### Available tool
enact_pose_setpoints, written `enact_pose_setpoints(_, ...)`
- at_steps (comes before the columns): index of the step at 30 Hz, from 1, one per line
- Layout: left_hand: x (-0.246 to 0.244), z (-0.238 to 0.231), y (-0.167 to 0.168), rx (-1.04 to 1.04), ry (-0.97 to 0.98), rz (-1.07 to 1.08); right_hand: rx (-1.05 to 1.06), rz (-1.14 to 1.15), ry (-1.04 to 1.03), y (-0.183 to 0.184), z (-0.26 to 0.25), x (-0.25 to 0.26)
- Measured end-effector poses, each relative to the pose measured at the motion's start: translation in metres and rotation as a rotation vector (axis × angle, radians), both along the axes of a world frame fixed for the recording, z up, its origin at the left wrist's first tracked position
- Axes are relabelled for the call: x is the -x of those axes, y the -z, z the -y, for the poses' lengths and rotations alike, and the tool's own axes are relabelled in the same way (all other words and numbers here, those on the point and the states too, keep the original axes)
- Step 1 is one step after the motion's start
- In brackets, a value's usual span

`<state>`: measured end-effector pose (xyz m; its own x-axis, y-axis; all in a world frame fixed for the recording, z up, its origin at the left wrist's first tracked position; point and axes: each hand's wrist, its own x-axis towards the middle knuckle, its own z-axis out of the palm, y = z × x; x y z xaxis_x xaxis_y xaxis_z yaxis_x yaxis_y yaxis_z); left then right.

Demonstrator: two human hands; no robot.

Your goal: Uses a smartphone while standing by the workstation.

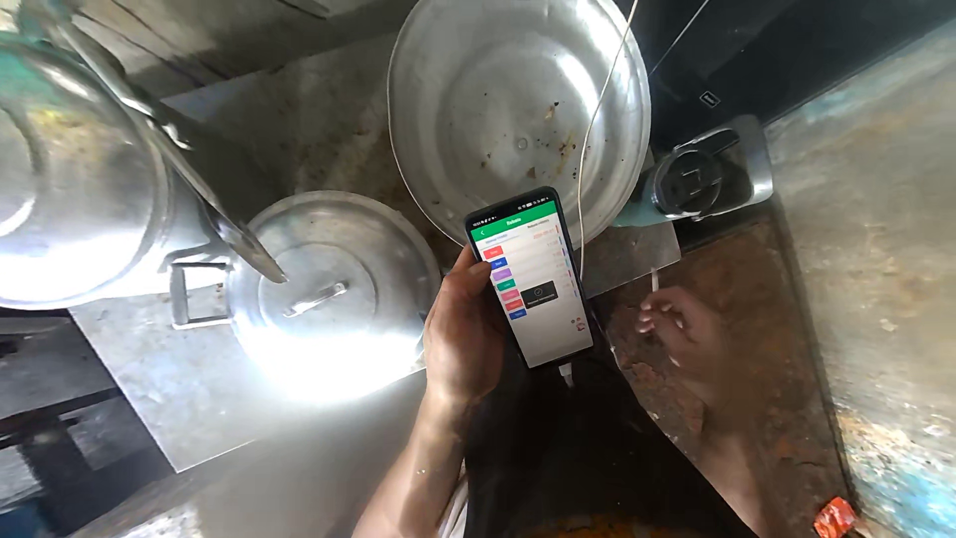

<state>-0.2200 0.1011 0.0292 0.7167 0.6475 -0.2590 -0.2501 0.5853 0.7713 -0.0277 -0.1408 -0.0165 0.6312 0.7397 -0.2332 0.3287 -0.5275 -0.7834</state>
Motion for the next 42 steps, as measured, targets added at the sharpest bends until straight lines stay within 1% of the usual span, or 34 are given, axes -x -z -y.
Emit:
enact_pose_setpoints(2, -0.002, 0.0, 0.001, -0.005, -0.001, 0.003, 0.169, -0.097, 0.106, 0.029, 0.029, -0.006)
enact_pose_setpoints(5, -0.005, -0.001, 0.003, 0.001, 0.016, 0.014, 0.452, -0.185, 0.338, 0.088, 0.078, -0.011)
enact_pose_setpoints(7, -0.007, 0.0, 0.003, 0.022, 0.021, 0.008, 0.564, -0.271, 0.477, 0.126, 0.112, -0.01)
enact_pose_setpoints(8, -0.009, 0.0, 0.002, 0.03, 0.022, 0.003, 0.611, -0.351, 0.526, 0.144, 0.131, -0.006)
enact_pose_setpoints(10, -0.01, 0.0, 0.002, 0.031, 0.026, -0.004, 0.731, -0.556, 0.558, 0.176, 0.167, 0.005)
enact_pose_setpoints(11, -0.01, 0.0, 0.002, 0.029, 0.03, -0.006, 0.8, -0.662, 0.529, 0.18, 0.179, 0.014)
enact_pose_setpoints(12, -0.01, 0.0, 0.002, 0.029, 0.034, -0.008, 0.845, -0.719, 0.445, 0.179, 0.192, 0.025)
enact_pose_setpoints(13, -0.011, 0.0, 0.002, 0.029, 0.035, -0.008, 0.828, -0.734, 0.293, 0.168, 0.202, 0.035)
enact_pose_setpoints(14, -0.013, 0.0, 0.002, 0.029, 0.03, -0.011, 0.746, -0.734, 0.105, 0.15, 0.208, 0.044)
enact_pose_setpoints(15, -0.014, 0.0, 0.002, 0.031, 0.03, -0.013, 0.716, -0.664, -0.05, 0.121, 0.202, 0.055)
enact_pose_setpoints(16, -0.014, 0.0, 0.002, 0.034, 0.032, -0.013, 1.156, -0.788, 0.058, 0.075, 0.148, 0.065)
enact_pose_setpoints(17, -0.015, 0.0, 0.002, 0.038, 0.034, -0.011, 1.233, -0.802, 0.067, 0.086, 0.14, 0.068)
enact_pose_setpoints(18, -0.015, -0.001, 0.002, 0.043, 0.036, -0.007, 1.251, -0.812, 0.062, 0.1, 0.141, 0.073)
enact_pose_setpoints(19, -0.015, -0.001, 0.002, 0.047, 0.043, -0.002, 1.259, -0.826, 0.074, 0.103, 0.137, 0.078)
enact_pose_setpoints(20, -0.016, -0.001, 0.002, 0.048, 0.046, 0.0, 1.269, -0.824, 0.101, 0.094, 0.126, 0.082)
enact_pose_setpoints(23, -0.017, -0.001, 0.001, 0.051, 0.056, -0.005, 1.325, -0.799, 0.105, 0.042, 0.082, 0.084)
enact_pose_setpoints(24, -0.017, -0.001, 0.001, 0.052, 0.058, -0.01, 1.313, -0.802, 0.078, 0.038, 0.08, 0.081)
enact_pose_setpoints(25, -0.017, -0.001, 0.001, 0.05, 0.063, -0.013, 1.256, -0.822, 0.022, 0.042, 0.09, 0.076)
enact_pose_setpoints(26, -0.018, -0.001, 0.001, 0.047, 0.069, -0.012, 1.125, -0.829, -0.087, 0.049, 0.109, 0.069)
enact_pose_setpoints(27, -0.018, -0.001, 0.002, 0.045, 0.073, -0.011, 0.969, -0.8, -0.171, 0.068, 0.135, 0.064)
enact_pose_setpoints(28, -0.018, -0.001, 0.002, 0.041, 0.077, -0.01, 0.983, -0.783, -0.116, 0.079, 0.144, 0.063)
enact_pose_setpoints(29, -0.018, -0.002, 0.001, 0.036, 0.082, -0.01, 1.025, -0.775, 0.048, 0.089, 0.148, 0.066)
enact_pose_setpoints(30, -0.018, -0.001, 0.001, 0.029, 0.083, -0.01, 0.702, -0.561, 0.096, 0.138, 0.19, 0.073)
enact_pose_setpoints(31, -0.018, -0.001, 0.0, 0.024, 0.084, -0.012, 0.666, -0.617, 0.241, 0.168, 0.198, 0.065)
enact_pose_setpoints(32, -0.017, 0.0, 0.0, 0.021, 0.087, -0.012, 0.698, -0.664, 0.378, 0.181, 0.19, 0.053)
enact_pose_setpoints(33, -0.017, 0.0, -0.001, 0.018, 0.088, -0.013, 0.689, -0.668, 0.43, 0.184, 0.18, 0.04)
enact_pose_setpoints(35, -0.015, 0.0, -0.002, 0.006, 0.089, -0.019, 0.651, -0.576, 0.352, 0.16, 0.154, 0.015)
enact_pose_setpoints(38, -0.013, 0.0, -0.001, -0.009, 0.083, -0.02, 0.544, -0.415, 0.246, 0.104, 0.107, -0.01)
enact_pose_setpoints(42, -0.009, 0.0, -0.001, 0.0, 0.055, -0.043, 0.246, -0.28, 0.157, 0.029, 0.055, -0.01)
